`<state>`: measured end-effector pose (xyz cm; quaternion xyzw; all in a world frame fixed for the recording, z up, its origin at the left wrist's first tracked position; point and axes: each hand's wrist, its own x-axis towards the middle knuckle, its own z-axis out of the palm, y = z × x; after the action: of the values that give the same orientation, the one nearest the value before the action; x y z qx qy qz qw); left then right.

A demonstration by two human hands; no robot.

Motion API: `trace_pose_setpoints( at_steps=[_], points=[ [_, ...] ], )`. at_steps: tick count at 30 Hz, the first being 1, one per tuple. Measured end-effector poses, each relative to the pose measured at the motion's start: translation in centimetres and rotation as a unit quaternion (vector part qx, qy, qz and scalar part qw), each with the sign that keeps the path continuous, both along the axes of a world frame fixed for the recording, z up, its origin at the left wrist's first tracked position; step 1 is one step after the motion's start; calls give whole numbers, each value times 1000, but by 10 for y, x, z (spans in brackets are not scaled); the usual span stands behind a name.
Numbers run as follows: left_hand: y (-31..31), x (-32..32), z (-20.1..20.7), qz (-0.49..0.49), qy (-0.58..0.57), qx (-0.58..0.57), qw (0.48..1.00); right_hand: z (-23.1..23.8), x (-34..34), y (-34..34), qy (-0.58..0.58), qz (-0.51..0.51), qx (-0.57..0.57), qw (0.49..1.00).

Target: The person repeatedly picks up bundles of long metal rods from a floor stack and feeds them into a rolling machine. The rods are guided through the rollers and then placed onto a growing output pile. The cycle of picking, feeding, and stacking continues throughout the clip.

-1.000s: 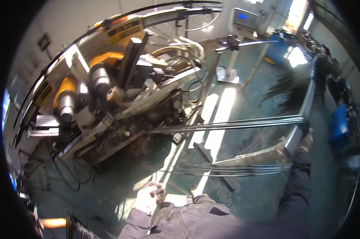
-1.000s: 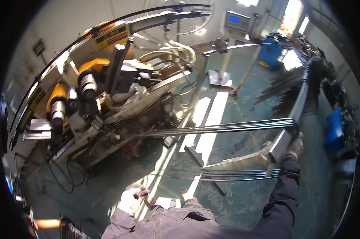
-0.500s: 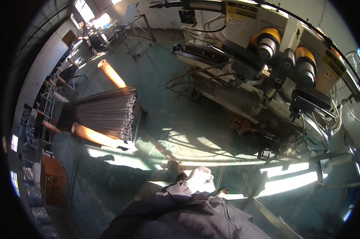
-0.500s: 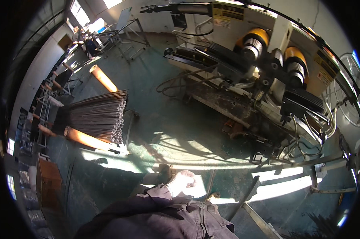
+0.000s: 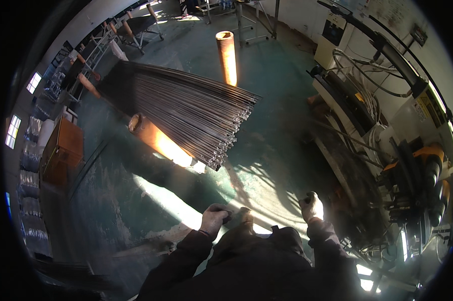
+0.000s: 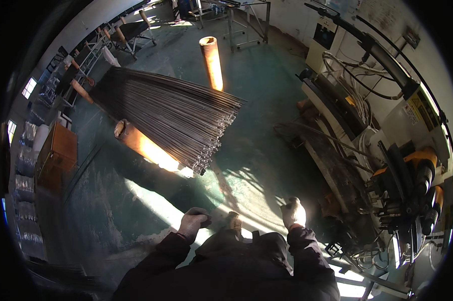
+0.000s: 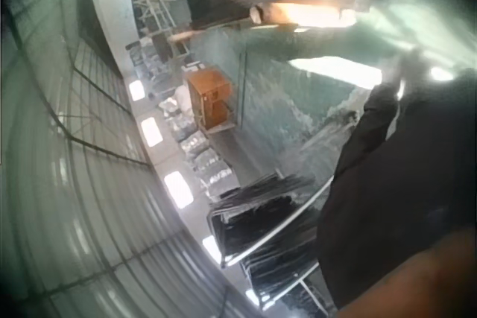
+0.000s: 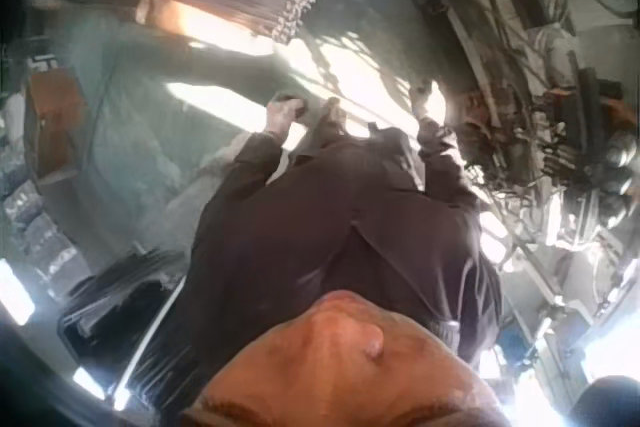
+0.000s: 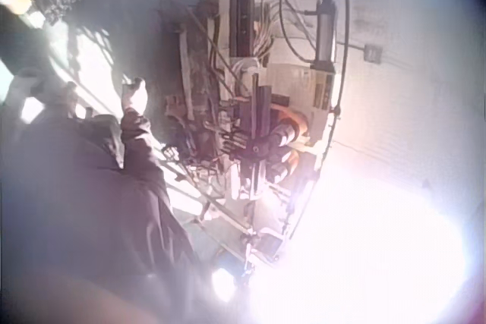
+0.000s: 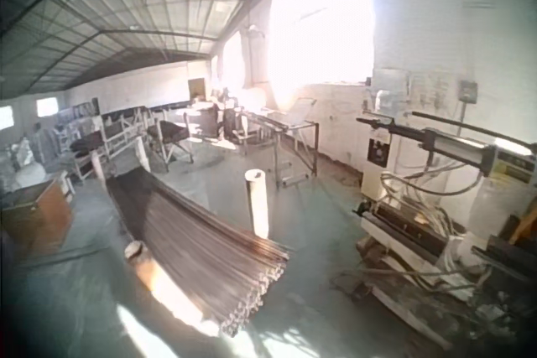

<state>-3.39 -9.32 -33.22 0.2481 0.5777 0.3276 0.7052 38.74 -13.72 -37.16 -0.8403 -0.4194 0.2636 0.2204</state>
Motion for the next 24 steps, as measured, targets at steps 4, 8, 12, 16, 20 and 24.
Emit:
trace_pose_setpoints(
  at_steps=[4, 8, 12, 16, 20, 24],
  points=[
    [40, -59, 30, 152, 21, -11, 988, 26, -93, 155, 29, 156, -26, 987],
    [38, -78, 28, 257, 62, -46, 963, 13, -184, 280, -10, 282, -53, 958],
    [16, -64, 12, 276, 57, -77, 956, -20, -257, 382, -51, 355, -96, 929],
    [30, -42, 25, 171, 141, -125, 967, -61, -314, 446, -139, 400, -21, 906],
    [95, -22, 68, 304, 131, -158, 930, -87, -328, 480, -107, 423, -112, 893],
    [177, -18, 92, 352, 134, -124, 918, -88, -317, 501, -25, 437, -138, 889]
  ],
)
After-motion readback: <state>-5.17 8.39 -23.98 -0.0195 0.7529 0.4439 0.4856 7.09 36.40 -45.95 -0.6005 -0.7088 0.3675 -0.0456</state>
